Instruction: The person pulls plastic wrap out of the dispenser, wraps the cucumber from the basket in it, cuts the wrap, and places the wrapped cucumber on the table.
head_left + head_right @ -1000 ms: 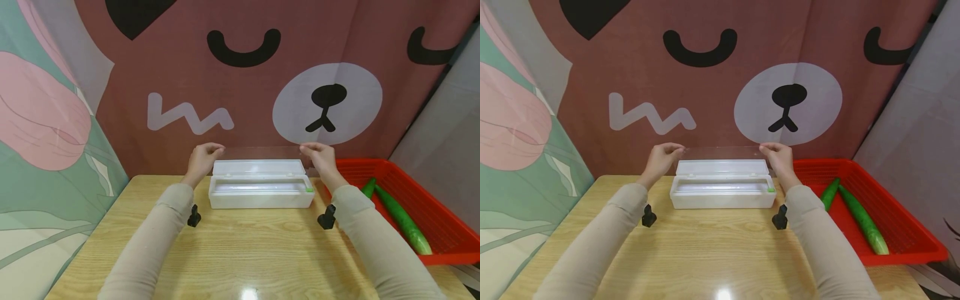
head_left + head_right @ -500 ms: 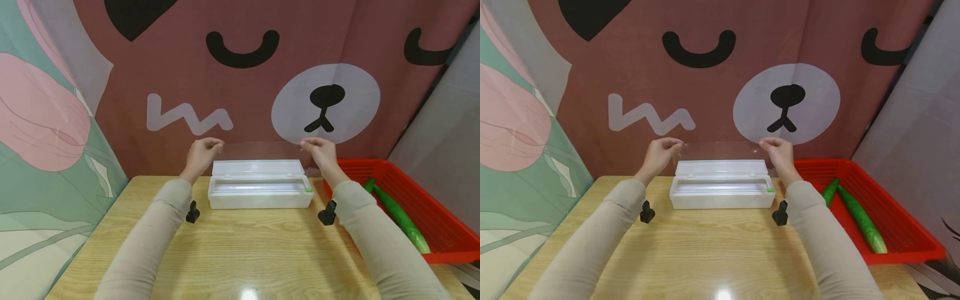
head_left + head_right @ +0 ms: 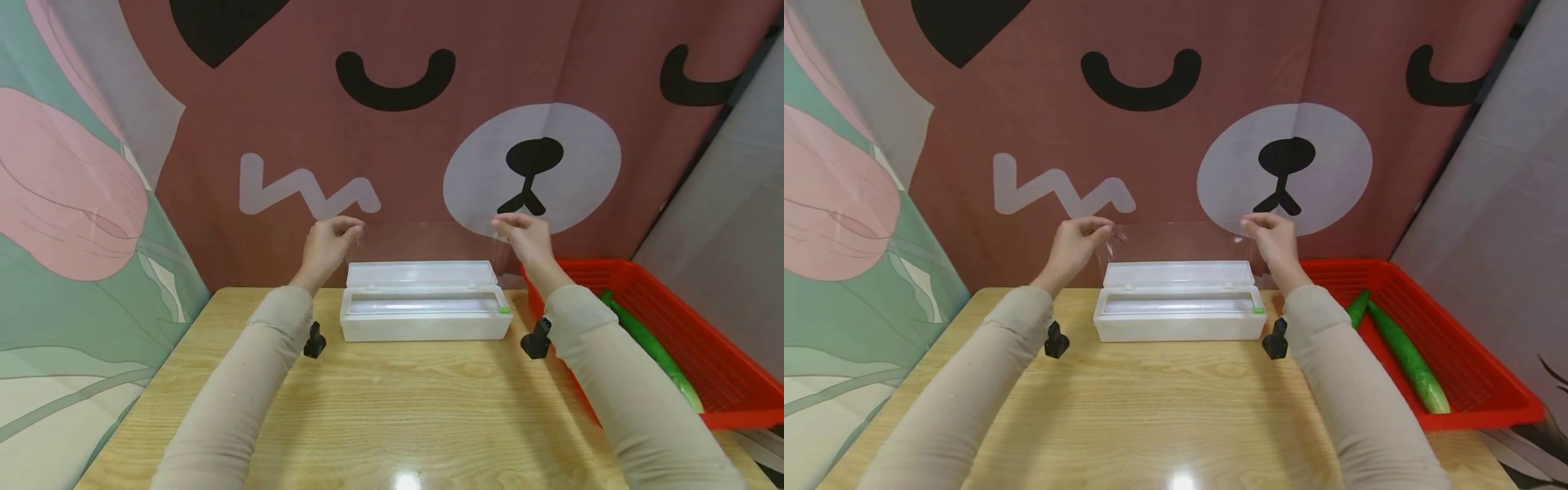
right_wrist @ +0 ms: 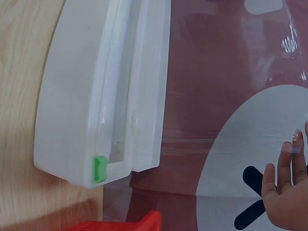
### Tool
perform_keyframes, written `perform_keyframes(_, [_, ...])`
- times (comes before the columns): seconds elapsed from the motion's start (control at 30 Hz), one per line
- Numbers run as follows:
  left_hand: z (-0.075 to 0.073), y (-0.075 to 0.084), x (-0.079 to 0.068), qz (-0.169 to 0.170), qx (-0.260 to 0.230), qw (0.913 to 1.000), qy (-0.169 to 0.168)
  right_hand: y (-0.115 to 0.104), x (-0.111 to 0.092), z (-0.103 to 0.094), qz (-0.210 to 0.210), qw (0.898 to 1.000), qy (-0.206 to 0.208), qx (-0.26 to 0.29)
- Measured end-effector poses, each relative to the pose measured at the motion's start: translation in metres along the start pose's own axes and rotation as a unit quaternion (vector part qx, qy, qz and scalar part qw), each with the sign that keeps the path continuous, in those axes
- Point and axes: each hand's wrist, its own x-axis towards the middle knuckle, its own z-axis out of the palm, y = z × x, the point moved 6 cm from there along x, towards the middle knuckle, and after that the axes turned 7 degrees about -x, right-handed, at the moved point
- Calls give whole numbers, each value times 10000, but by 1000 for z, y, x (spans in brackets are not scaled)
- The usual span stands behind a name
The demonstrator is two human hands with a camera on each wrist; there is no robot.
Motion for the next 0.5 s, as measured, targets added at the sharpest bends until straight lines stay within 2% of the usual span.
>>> perform_keyframes(0.27, [-3, 6, 7, 91, -220, 9994, 249, -7, 3, -4, -142, 9998, 107, 2])
perform_keyframes(0.5, [-5, 11, 12, 188, -258, 9989, 334, -14, 4, -9, -219, 9996, 193, 61])
